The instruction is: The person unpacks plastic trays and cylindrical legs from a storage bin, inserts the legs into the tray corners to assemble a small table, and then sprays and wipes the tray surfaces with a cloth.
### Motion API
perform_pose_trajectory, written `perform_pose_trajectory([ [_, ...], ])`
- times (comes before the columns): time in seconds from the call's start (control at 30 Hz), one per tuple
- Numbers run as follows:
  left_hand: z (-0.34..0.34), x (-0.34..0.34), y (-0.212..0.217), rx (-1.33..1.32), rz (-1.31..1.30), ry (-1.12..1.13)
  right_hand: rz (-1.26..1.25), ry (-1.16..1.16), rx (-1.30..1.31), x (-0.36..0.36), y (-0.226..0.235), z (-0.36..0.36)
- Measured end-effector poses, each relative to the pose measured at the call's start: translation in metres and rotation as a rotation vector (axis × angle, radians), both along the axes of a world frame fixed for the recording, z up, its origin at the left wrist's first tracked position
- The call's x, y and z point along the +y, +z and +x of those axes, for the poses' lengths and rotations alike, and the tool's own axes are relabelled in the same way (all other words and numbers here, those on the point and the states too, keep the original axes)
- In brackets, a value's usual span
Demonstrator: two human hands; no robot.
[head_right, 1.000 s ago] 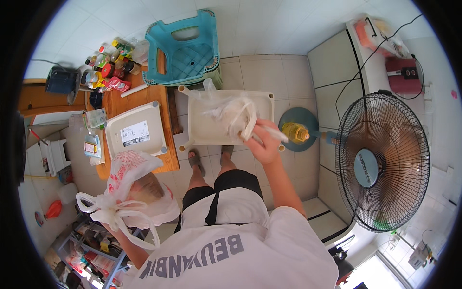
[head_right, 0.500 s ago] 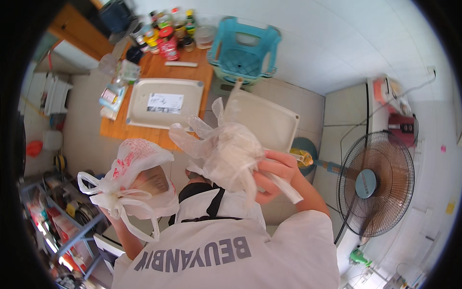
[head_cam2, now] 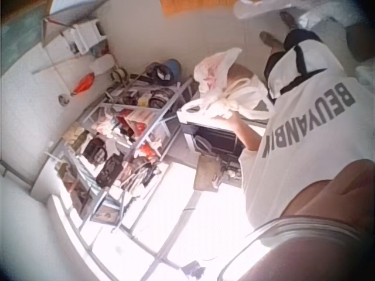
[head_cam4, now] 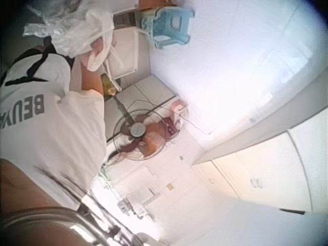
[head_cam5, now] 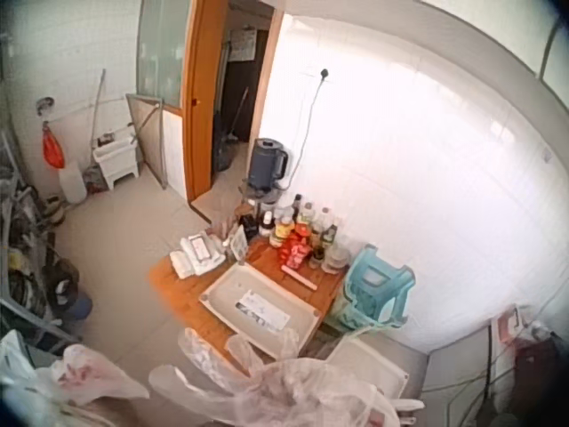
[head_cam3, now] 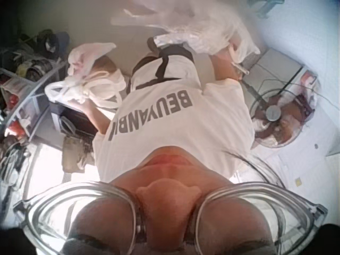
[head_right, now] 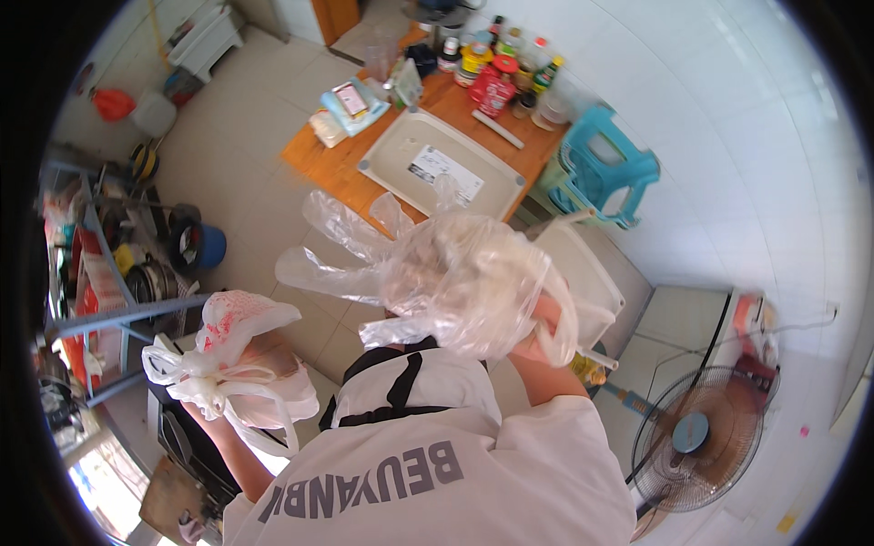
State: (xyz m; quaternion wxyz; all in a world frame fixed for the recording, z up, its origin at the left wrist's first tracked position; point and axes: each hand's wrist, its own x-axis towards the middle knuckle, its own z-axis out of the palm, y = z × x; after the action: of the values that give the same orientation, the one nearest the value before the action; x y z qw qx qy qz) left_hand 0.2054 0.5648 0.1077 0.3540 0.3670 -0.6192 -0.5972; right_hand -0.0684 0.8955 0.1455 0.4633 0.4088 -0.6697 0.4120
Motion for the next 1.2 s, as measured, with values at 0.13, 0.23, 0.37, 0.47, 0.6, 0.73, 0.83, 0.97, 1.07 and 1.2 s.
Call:
perform_pose_trajectory([
  [0.13, 0.044, -0.027, -0.016, 0.024, -0.014, 0.163, -0.123, 0.073, -0.127, -0.058, -0.012, 0.000],
  [0.23, 0.062, -0.031, -0.012, 0.024, -0.014, 0.250, -0.204, 0.142, -0.348, -0.078, 0.003, -0.002],
  [0.37, 0.079, -0.033, -0.021, 0.033, -0.010, 0.359, -0.287, 0.364, -0.725, -0.107, 0.010, -0.006],
  [0.47, 0.085, -0.021, -0.007, 0.013, -0.005, 0.424, -0.264, 0.569, -0.994, -0.124, 0.025, -0.032],
  [0.6, 0.085, -0.019, -0.015, 0.016, 0.018, 0.502, -0.298, 0.729, -1.368, -0.159, 0.028, -0.054],
  [0.73, 0.066, -0.021, -0.025, 0.021, 0.042, 0.539, -0.223, 0.815, -1.658, -0.180, 0.035, -0.081],
  [0.83, 0.062, -0.026, -0.021, 0.010, 0.060, 0.565, -0.138, 0.848, -1.900, -0.189, 0.033, -0.103],
  [0.97, 0.045, -0.036, -0.021, 0.000, 0.071, 0.578, -0.106, 0.881, -2.117, -0.209, 0.037, -0.122],
  [1.07, 0.029, -0.047, -0.031, 0.005, 0.088, 0.591, -0.044, 0.892, -2.124, -0.230, 0.019, -0.142],
  [1.2, 0.019, -0.060, -0.036, 0.011, 0.128, 0.608, 0.001, 0.895, -2.052, -0.264, 0.015, -0.150],
])
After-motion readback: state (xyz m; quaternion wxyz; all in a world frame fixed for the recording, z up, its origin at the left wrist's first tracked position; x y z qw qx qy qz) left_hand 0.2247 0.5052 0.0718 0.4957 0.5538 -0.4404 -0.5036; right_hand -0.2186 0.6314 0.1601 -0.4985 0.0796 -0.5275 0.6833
